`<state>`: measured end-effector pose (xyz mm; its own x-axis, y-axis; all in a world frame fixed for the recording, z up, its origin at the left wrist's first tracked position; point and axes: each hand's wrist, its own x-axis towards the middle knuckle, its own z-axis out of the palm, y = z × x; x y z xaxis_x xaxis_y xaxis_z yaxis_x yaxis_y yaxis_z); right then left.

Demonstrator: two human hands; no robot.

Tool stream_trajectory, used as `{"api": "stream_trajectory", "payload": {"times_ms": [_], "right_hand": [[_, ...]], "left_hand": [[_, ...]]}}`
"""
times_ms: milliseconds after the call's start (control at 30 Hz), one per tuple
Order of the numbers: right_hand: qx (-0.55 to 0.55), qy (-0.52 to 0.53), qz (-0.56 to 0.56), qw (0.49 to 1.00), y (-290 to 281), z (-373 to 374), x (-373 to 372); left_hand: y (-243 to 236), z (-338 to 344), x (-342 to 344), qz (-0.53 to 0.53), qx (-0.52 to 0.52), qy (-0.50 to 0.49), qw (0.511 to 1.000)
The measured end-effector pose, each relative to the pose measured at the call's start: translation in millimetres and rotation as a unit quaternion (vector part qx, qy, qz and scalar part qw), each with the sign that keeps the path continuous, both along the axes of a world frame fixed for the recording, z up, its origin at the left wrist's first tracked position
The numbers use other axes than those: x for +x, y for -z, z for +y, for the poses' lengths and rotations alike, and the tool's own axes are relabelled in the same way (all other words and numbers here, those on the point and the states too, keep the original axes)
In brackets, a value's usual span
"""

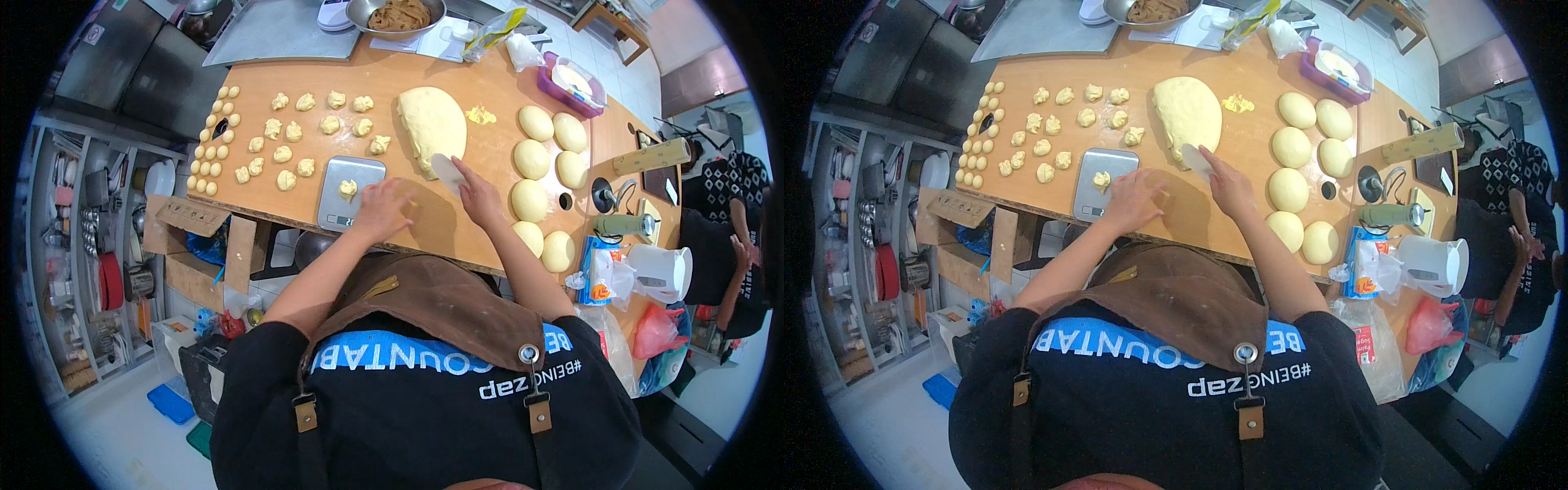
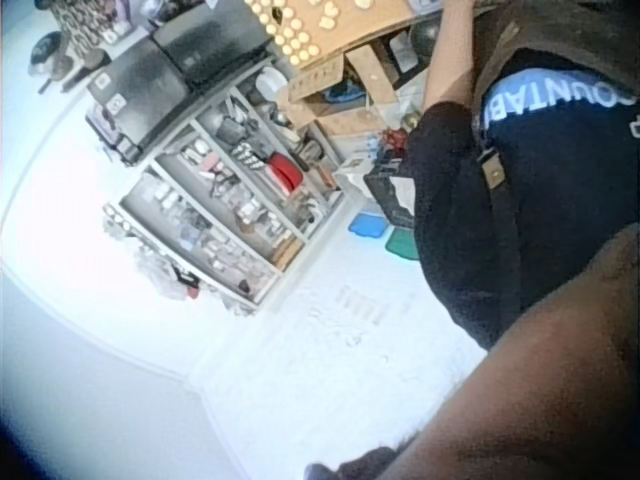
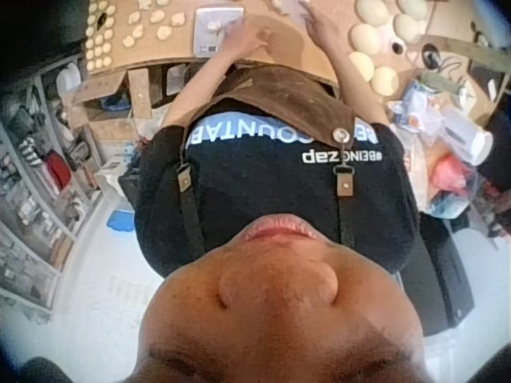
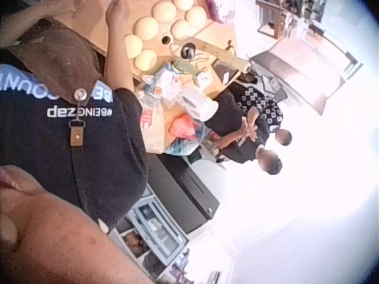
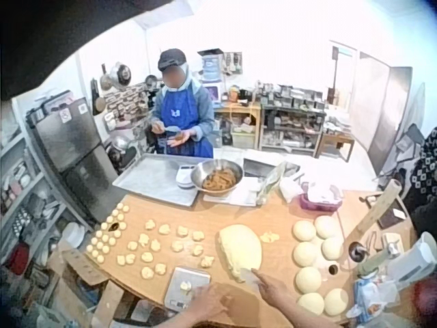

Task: The person cuts small portions from a large piece of dough using a scraper, weighs each piece on a scale, and then rolls the dough pieces by hand into balls on a wooden table.

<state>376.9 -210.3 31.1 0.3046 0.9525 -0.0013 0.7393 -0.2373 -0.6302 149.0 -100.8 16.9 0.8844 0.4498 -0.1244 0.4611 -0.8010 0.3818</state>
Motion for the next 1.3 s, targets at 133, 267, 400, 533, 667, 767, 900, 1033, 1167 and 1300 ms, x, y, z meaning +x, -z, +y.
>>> {"api": "stream_trajectory", "payload": {"times_ms": [133,267,400,533,667,767,900,1033,1167,1300], "right_hand": [[-0.046,-0.035,-0.072,0.996,-7.4,26.2,1.5],[-0.044,-0.082,-0.103,0.99,-10.7,40.2,-1.1],[-0.072,-0.099,-0.114,0.986,-6.6,44.2,-4.2],[-0.122,-0.125,-0.156,0.972,-4.5,50.7,-10.6],[-0.111,-0.138,-0.177,0.968,-0.4,54.2,-21.0],[-0.077,-0.119,-0.173,0.975,11.7,59.5,-19.9],[-0.1,-0.073,-0.091,0.988,13.4,61.2,-16.5],[-0.052,-0.027,0.01,0.998,24.1,44.6,-20.6],[-0.119,0.007,0.109,0.987,35.3,26.1,-16.7],[0.033,0.104,0.239,0.965,41.9,-6.5,-14.1]], "left_hand": [[-6.2,-12.3,56.6,0.113,-0.002,0.036,0.993],[21.3,-13.3,74.1,0.165,-0.022,0.004,0.986],[11.0,-18.9,73.6,0.213,-0.042,0.018,0.976],[14.5,-21.0,68.4,0.215,-0.042,0.013,0.976],[15.7,-21.2,68.0,0.225,-0.049,0.01,0.973],[14.4,-19.9,67.4,0.202,-0.05,0.004,0.978],[7.9,-19.8,61.6,0.173,-0.052,-0.008,0.983],[24.7,-22.3,43.0,0.078,-0.046,-0.018,0.996],[35.3,-24.8,21.1,-0.089,-0.1,-0.015,0.991],[29.5,-17.5,-10.7,-0.269,-0.081,-0.096,0.955]]}}
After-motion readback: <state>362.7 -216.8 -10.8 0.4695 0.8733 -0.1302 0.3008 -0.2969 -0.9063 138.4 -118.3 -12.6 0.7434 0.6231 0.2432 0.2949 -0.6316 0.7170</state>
